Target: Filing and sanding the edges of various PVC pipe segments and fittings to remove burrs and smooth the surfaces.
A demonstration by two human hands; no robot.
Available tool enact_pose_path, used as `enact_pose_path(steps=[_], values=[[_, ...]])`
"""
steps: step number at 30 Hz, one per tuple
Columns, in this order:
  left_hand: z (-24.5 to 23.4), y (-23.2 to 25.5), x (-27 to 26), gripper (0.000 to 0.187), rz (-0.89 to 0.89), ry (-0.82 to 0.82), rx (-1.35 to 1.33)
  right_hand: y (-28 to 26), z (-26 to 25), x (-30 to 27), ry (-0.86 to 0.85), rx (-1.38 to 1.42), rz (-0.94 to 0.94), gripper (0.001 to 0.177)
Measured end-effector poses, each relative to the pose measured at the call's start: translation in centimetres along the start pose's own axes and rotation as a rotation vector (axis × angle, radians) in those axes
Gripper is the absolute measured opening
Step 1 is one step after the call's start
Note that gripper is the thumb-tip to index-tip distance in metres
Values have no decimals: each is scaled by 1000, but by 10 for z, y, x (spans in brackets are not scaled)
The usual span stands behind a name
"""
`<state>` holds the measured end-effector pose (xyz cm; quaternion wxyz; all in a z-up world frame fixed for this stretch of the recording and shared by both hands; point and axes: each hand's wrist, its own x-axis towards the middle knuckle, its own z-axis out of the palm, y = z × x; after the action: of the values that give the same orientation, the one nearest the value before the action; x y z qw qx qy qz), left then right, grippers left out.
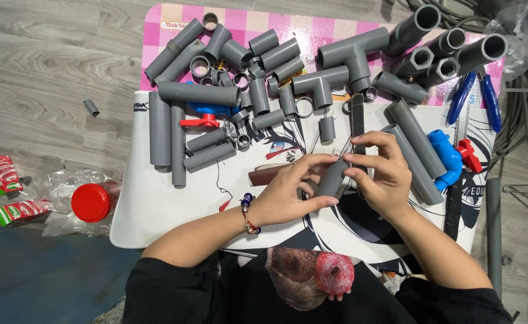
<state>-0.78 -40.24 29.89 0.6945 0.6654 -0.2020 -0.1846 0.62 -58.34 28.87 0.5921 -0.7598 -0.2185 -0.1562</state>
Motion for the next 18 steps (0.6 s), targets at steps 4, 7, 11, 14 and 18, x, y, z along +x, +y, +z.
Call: enact_pose_path(steps=[4,7,11,14,18], values=[[0,0,-1,57,11,4,12,1,-2,0,6,-12,-11,14],[-1,-1,-1,60,22,0,7,5,-3,-3,49,-1,-18,19],[-1,-1,0,63,43,-2,20,2,0,-2,25,-24,3,21],[0,-3,0,63,60,3,56,-4,4,-2,3,-56,-11,15],[3,-3,1,58,90,21,100,-7,3,-2,26,-96,-41,8]])
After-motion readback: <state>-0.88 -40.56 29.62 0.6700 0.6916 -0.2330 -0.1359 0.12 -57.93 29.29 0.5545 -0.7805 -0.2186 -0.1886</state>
